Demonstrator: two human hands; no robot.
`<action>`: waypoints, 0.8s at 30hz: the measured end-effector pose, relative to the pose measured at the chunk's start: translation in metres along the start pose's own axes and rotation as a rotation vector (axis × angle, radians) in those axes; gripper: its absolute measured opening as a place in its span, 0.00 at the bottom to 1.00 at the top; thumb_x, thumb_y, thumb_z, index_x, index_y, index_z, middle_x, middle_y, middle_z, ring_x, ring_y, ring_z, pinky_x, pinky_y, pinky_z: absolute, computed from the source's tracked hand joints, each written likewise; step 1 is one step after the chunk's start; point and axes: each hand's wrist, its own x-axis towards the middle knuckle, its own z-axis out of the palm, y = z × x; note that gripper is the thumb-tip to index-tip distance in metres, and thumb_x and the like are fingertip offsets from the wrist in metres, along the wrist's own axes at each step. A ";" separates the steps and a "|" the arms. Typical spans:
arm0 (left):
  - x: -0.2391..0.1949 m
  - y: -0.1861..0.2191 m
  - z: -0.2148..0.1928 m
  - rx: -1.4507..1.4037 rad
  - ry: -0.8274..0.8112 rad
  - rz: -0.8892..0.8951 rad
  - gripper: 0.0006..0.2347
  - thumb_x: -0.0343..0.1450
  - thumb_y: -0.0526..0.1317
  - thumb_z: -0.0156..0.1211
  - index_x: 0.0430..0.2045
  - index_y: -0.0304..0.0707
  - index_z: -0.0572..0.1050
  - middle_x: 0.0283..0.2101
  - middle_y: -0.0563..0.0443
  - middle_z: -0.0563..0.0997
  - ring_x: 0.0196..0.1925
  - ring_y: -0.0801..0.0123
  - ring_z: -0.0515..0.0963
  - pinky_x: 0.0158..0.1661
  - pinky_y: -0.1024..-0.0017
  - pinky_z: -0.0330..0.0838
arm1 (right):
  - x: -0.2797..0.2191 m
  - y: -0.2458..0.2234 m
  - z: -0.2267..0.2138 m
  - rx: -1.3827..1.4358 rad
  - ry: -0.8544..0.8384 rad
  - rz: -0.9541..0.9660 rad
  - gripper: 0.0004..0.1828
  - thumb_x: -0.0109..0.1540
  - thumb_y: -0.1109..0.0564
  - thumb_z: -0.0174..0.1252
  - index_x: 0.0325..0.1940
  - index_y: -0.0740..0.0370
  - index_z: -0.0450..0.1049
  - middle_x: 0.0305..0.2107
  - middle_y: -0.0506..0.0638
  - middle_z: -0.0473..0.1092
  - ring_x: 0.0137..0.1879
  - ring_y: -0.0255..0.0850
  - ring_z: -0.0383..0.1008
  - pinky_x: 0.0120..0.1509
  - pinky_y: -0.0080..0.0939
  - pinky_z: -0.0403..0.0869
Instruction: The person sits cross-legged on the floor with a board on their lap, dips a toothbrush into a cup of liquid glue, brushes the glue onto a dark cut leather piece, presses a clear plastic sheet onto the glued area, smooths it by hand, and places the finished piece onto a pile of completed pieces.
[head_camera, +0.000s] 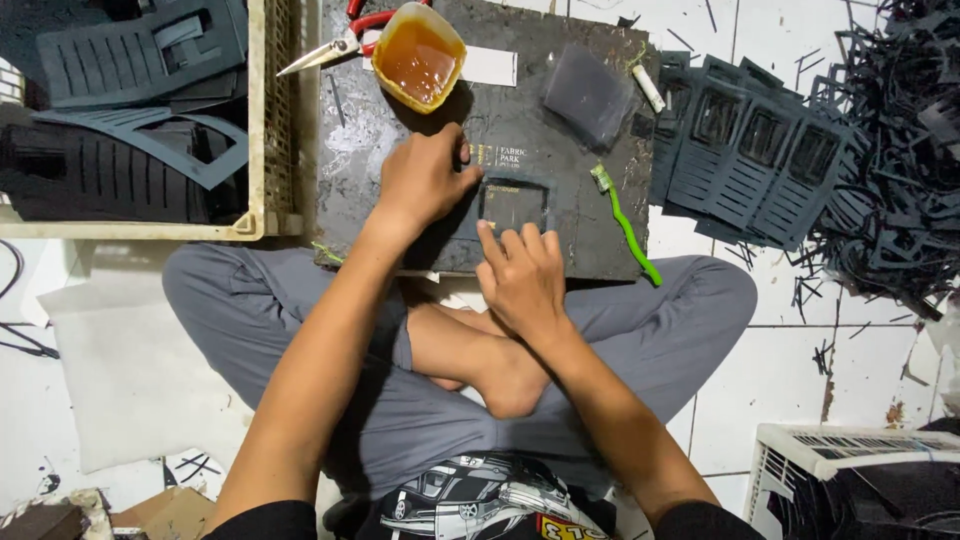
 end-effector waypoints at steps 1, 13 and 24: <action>-0.002 0.000 0.000 -0.001 -0.001 0.001 0.11 0.67 0.51 0.67 0.33 0.50 0.73 0.32 0.39 0.83 0.42 0.33 0.84 0.42 0.43 0.76 | -0.001 -0.001 0.000 -0.002 -0.001 0.001 0.20 0.56 0.58 0.54 0.51 0.57 0.81 0.23 0.50 0.61 0.31 0.48 0.59 0.38 0.48 0.60; -0.018 0.010 -0.007 0.016 0.002 0.051 0.13 0.70 0.48 0.67 0.37 0.47 0.69 0.32 0.32 0.80 0.43 0.28 0.81 0.43 0.40 0.73 | -0.029 0.001 -0.003 0.133 0.077 0.058 0.17 0.55 0.61 0.57 0.46 0.56 0.83 0.22 0.49 0.59 0.31 0.48 0.61 0.38 0.47 0.63; 0.002 0.053 0.042 0.205 0.176 0.471 0.10 0.68 0.46 0.66 0.34 0.44 0.75 0.31 0.42 0.83 0.33 0.40 0.85 0.31 0.46 0.79 | -0.016 0.079 -0.011 0.103 0.022 0.212 0.17 0.54 0.59 0.61 0.46 0.51 0.84 0.25 0.49 0.65 0.37 0.50 0.66 0.44 0.49 0.66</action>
